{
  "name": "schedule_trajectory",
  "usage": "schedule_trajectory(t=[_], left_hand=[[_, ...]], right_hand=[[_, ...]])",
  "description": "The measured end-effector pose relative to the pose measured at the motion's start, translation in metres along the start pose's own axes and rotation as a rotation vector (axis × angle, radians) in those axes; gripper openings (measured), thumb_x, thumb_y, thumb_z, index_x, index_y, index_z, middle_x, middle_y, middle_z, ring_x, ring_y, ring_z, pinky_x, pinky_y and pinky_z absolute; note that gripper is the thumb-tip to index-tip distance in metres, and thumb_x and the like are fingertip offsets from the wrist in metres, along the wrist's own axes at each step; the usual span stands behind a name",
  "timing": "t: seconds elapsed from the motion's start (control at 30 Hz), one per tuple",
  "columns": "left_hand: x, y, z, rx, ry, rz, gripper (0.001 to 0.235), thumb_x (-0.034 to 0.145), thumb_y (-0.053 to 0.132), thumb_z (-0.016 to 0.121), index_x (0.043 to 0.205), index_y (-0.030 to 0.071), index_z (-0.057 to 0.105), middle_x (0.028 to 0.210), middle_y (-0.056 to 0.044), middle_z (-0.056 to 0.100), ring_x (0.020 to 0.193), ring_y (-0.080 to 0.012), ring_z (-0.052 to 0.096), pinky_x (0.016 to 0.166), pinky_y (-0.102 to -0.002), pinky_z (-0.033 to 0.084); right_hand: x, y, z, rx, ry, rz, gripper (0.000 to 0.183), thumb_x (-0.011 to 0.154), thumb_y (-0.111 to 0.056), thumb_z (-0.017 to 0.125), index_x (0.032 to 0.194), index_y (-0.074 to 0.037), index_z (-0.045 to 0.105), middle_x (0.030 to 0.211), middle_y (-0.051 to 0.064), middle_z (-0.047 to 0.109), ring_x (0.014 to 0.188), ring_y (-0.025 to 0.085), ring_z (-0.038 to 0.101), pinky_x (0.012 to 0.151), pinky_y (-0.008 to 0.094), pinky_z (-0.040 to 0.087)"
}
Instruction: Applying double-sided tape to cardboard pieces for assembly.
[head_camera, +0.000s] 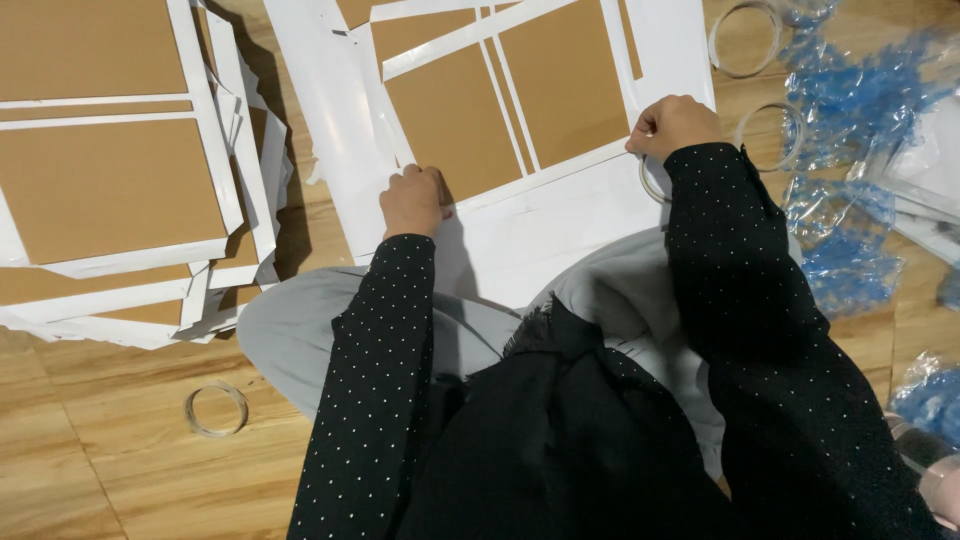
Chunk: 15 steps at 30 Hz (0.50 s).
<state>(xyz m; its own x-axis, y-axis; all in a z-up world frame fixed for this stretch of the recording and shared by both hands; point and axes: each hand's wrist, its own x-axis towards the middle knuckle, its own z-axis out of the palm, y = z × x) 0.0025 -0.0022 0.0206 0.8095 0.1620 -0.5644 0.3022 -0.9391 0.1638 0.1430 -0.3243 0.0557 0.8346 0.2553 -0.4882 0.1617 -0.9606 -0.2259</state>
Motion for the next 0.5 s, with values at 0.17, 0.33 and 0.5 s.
schedule_trajectory(t=[0.17,0.33,0.5], left_hand=[[0.009,-0.001,0.014,0.087,0.047,-0.011,0.045,0.068,0.032,0.074,0.104,0.014,0.054,0.096,-0.008,0.050,0.086,-0.0284,0.050,0.066,-0.040,0.044],[0.017,0.018,0.047,0.231,0.317,-0.065,0.021,0.070,0.016,0.071,0.088,0.011,0.063,0.077,-0.005,0.055,0.072,-0.0256,0.055,0.060,-0.039,0.042],[-0.041,0.112,0.032,0.160,0.826,0.264,0.019,0.085,0.011,0.049,0.101,0.011,0.059,0.097,-0.010,0.057,0.085,-0.0271,0.058,0.065,-0.038,0.052]], right_hand=[[0.012,0.007,0.015,-0.106,0.032,0.000,0.013,0.069,-0.026,0.062,0.062,-0.016,0.060,0.062,0.002,0.057,0.057,0.025,0.054,0.049,0.035,0.039],[0.009,-0.005,0.019,-0.209,0.083,0.052,0.010,0.074,-0.021,0.061,0.073,-0.016,0.070,0.067,0.008,0.066,0.070,0.031,0.065,0.063,0.040,0.051],[0.006,-0.013,0.038,-0.217,0.143,0.109,0.009,0.072,-0.020,0.061,0.068,-0.018,0.069,0.060,0.006,0.064,0.063,0.029,0.065,0.060,0.038,0.051]])
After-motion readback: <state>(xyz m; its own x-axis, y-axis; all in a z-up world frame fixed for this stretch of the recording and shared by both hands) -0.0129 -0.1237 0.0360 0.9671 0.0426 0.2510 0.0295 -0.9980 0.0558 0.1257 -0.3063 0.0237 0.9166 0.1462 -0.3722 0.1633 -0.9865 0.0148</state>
